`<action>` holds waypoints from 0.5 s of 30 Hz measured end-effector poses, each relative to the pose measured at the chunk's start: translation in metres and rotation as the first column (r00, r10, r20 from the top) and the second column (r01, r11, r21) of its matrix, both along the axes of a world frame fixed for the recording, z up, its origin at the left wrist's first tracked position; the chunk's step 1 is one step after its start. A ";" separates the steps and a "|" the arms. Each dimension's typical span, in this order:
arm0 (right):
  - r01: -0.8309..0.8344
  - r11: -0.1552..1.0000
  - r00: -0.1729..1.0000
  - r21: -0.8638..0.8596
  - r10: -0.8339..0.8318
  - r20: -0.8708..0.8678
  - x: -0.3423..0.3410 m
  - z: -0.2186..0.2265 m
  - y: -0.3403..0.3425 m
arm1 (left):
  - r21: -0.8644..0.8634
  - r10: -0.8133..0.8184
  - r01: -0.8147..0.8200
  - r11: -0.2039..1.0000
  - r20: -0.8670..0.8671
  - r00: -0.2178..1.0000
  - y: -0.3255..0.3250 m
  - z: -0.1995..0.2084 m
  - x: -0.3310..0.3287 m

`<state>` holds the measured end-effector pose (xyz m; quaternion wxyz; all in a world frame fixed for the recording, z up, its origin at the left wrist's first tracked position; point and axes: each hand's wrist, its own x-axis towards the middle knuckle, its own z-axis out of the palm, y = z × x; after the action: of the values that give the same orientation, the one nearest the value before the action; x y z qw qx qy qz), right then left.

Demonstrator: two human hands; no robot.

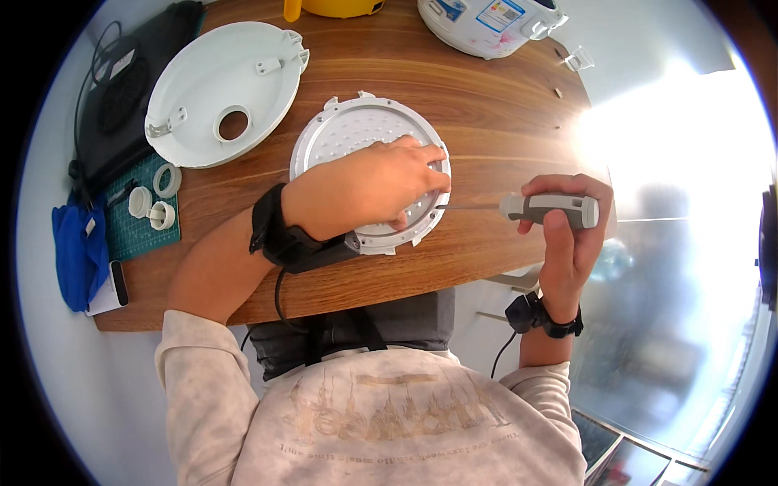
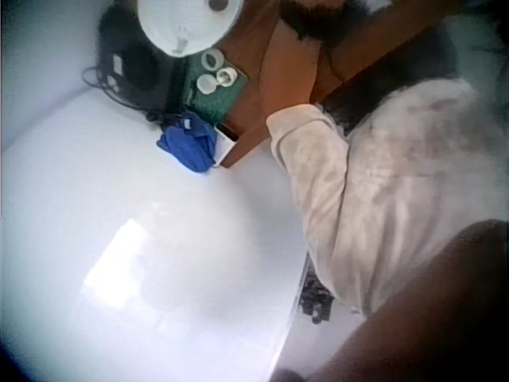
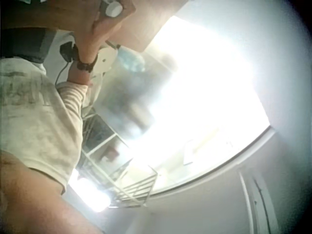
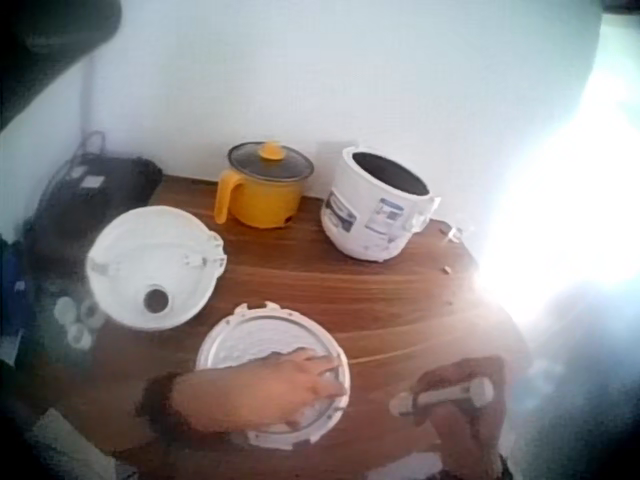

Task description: The person disassembles a white plastic lid by removing screws with a screwdriver, then separates the lid into its component parts. They then move to a white rice cooker and remove screws from its side.

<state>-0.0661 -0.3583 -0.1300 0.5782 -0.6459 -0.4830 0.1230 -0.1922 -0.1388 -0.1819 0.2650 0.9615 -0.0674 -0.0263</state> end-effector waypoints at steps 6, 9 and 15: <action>-0.060 0.997 0.998 0.040 0.060 0.000 -0.002 0.002 -0.003 | 0.023 0.015 -0.014 1.000 -0.042 0.999 -0.001 0.003 0.001; -0.119 0.990 0.993 0.073 0.118 0.011 0.000 0.000 -0.003 | 0.018 0.022 -0.021 1.000 -0.047 0.999 -0.002 0.003 0.000; -0.101 0.995 0.995 0.015 0.101 -0.001 0.002 -0.001 -0.002 | 0.033 0.034 -0.032 0.999 -0.055 0.998 -0.004 0.001 0.002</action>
<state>-0.0641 -0.3600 -0.1311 0.5765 -0.6163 -0.5153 0.1491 -0.1907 -0.1425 -0.1804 0.2518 0.9655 -0.0437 -0.0498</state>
